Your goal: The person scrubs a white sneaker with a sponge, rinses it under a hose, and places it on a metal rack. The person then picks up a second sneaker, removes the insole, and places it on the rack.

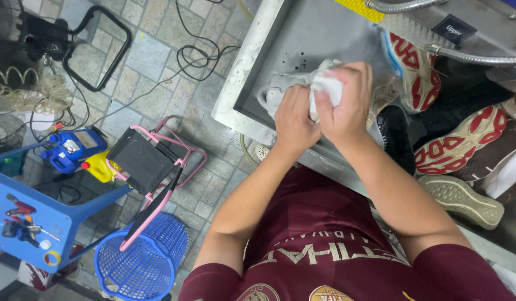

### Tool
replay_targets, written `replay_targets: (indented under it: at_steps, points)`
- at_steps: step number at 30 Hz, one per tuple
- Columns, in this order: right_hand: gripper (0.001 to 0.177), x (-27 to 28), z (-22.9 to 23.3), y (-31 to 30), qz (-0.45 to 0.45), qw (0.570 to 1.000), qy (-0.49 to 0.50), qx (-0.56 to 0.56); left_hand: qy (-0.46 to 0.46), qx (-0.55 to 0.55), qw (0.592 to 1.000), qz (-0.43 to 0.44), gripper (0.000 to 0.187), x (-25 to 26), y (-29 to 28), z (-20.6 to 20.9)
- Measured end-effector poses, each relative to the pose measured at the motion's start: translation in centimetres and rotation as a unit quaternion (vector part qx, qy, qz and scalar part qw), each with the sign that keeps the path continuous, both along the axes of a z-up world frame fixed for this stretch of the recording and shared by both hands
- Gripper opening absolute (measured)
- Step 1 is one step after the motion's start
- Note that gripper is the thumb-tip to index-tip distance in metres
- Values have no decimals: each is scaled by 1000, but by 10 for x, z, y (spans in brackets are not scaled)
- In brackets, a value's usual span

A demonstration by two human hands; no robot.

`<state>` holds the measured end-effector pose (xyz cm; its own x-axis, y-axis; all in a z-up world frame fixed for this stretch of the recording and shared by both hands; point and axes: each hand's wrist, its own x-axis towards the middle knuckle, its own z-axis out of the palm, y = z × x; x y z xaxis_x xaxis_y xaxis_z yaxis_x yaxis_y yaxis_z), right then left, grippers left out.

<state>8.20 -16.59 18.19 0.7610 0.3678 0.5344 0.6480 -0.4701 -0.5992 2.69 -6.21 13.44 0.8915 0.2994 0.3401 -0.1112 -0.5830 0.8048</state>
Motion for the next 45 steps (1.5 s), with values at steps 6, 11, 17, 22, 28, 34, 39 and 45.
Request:
replay_targets:
  at_steps: [6,11,17,22,28,34,39,45]
  points:
    - [12,28,-16,-2,-39,963,238,119,-59,8,998,-34,55,-3,2,-18]
    - [15,35,-28,0,-83,908,367,186,-28,-3,999,-30,54,-3,5,-23]
    - [16,-3,-35,7,-3,991,100,93,-16,-58,998,-23,40,-2,7,-36]
    - [15,19,-33,9,-101,952,268,104,-30,-50,997,-44,44,-5,13,-34]
    - [17,5,-21,8,-7,991,120,52,21,-48,997,-50,46,0,15,-32]
    - [17,4,-32,5,-22,996,76,47,10,-68,995,-76,42,-2,13,-36]
    - [16,33,-54,4,-83,968,204,120,-6,-58,996,-62,40,-4,15,-33]
    - [18,49,-68,-4,-107,871,401,262,-14,-41,997,-62,40,-8,17,-35]
